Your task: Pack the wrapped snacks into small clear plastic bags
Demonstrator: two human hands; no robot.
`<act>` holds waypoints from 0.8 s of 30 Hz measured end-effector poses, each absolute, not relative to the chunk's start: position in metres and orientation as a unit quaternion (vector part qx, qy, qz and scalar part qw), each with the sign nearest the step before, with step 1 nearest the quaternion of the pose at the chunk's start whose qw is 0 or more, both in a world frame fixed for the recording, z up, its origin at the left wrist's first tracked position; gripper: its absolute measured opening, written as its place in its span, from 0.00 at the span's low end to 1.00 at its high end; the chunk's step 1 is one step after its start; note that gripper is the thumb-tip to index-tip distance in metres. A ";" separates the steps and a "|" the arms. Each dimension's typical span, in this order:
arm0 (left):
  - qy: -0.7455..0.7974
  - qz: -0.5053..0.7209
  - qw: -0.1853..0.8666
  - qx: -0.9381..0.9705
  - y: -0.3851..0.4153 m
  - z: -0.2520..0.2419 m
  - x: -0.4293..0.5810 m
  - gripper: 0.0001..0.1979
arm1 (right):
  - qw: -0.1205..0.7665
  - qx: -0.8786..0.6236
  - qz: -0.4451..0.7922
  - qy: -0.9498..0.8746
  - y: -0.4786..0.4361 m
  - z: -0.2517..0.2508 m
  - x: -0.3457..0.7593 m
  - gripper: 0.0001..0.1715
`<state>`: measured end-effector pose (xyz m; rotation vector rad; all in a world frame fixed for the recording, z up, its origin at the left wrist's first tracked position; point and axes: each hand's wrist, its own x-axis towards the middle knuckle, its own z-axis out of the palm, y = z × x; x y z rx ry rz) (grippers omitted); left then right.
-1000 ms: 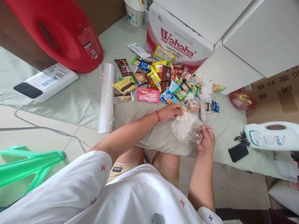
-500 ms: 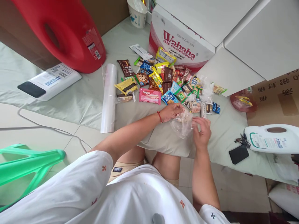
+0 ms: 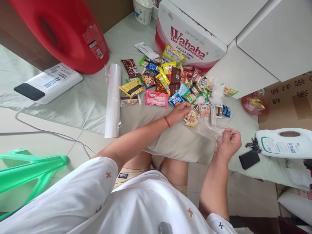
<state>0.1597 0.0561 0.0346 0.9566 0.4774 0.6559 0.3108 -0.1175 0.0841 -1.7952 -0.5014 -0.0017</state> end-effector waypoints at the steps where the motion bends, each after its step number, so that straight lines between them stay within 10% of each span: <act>1: 0.214 0.333 0.794 0.461 0.056 0.037 0.158 0.23 | 0.550 -0.798 -0.045 -0.244 -0.119 0.090 0.308 0.16; 6: 0.173 0.396 0.706 0.561 0.045 0.054 0.149 0.22 | 0.381 -0.825 -0.150 -0.389 -0.118 0.120 0.288 0.19; 15: 0.267 0.355 0.685 0.578 -0.018 0.087 0.149 0.21 | 0.339 -0.799 -0.176 -0.465 -0.127 0.123 0.268 0.20; 24: 0.363 0.283 0.766 0.449 -0.052 0.057 0.124 0.10 | 0.617 -0.747 -0.013 -0.248 -0.166 0.093 0.241 0.18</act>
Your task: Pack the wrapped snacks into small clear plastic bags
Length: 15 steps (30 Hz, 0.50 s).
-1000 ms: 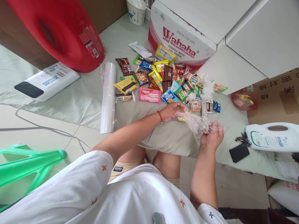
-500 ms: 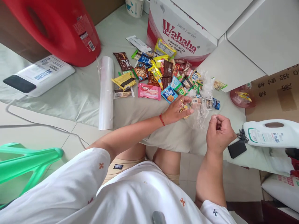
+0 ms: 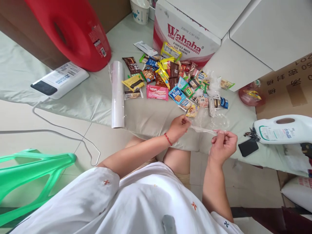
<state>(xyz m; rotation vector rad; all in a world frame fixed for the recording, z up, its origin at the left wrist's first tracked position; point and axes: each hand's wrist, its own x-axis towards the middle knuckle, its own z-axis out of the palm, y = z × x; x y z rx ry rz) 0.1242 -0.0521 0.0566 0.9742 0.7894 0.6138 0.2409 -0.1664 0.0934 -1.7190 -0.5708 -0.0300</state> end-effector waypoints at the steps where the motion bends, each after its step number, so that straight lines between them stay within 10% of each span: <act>1: 0.372 0.291 0.786 0.398 -0.056 0.054 0.118 0.10 | 0.646 -0.734 0.035 -0.207 -0.174 0.086 0.236 0.19; 9: 0.397 0.323 0.848 0.133 -0.069 0.042 0.096 0.15 | 0.513 -0.734 0.419 -0.148 -0.254 0.039 0.185 0.26; 15: 0.389 0.436 0.771 0.254 -0.081 0.046 0.103 0.13 | 0.471 -0.829 -0.027 -0.300 -0.286 0.096 0.209 0.18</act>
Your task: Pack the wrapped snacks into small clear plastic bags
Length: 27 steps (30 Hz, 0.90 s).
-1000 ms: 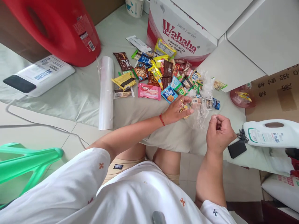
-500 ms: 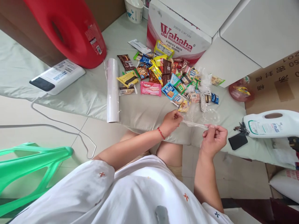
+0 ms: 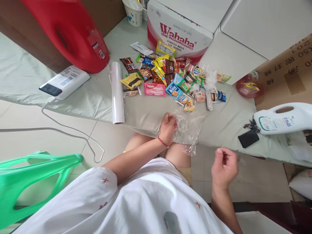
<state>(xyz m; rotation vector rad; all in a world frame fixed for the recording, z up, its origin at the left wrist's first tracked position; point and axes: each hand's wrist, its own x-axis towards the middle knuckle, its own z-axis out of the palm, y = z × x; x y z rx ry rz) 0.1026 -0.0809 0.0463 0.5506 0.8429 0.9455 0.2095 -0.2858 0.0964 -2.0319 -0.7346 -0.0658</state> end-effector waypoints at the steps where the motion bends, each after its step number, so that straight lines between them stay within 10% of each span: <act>1: 0.371 0.451 0.763 0.279 -0.086 0.048 0.104 0.12 | 0.469 -0.820 -0.051 -0.324 -0.283 0.105 0.210 0.17; 7: 0.308 0.469 0.749 0.353 -0.111 0.057 0.106 0.14 | 0.434 -0.799 0.189 -0.370 -0.224 0.088 0.193 0.29; 15: 0.366 0.479 0.710 0.364 -0.075 0.044 0.078 0.18 | 0.626 -0.705 0.259 -0.209 -0.206 0.084 0.225 0.25; 27: 0.324 0.388 0.824 0.254 -0.085 0.058 0.078 0.19 | 0.600 -0.675 0.393 -0.170 -0.165 0.066 0.202 0.30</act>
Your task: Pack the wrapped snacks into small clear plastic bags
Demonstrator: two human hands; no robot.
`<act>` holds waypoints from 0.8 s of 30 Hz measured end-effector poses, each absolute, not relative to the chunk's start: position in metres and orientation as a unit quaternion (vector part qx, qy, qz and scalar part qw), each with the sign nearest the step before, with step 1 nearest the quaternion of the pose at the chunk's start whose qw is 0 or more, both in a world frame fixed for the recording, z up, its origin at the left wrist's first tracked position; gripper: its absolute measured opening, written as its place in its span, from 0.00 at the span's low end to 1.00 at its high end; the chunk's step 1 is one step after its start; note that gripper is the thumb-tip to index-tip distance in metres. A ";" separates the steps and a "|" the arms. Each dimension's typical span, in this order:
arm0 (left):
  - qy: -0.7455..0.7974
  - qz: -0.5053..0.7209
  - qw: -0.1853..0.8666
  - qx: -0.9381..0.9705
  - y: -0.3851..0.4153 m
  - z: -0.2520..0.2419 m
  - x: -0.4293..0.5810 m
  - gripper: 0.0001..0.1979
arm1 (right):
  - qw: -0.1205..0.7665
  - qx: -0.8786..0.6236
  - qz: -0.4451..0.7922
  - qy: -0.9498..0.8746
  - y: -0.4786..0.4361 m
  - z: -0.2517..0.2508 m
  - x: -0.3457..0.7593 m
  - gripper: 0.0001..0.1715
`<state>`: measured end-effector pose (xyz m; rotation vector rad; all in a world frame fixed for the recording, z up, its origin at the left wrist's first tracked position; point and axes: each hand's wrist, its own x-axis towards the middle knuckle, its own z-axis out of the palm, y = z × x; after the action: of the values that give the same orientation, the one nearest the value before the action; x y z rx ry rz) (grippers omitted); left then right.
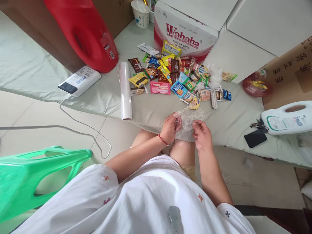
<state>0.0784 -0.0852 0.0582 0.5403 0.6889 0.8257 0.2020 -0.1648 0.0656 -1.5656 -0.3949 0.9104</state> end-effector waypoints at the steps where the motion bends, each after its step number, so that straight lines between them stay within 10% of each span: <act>1: 0.327 0.380 0.830 0.244 -0.083 0.058 0.077 0.19 | 0.616 -0.663 0.390 -0.168 -0.164 0.066 0.206 0.28; 24: 0.365 0.194 0.828 0.378 -0.038 0.062 0.034 0.24 | 0.579 -0.713 0.330 -0.216 -0.189 0.102 0.328 0.30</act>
<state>0.0340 -0.0382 0.0617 0.8035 0.7760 0.4109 0.3283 -0.1895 0.1024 -1.6677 -0.5047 0.7724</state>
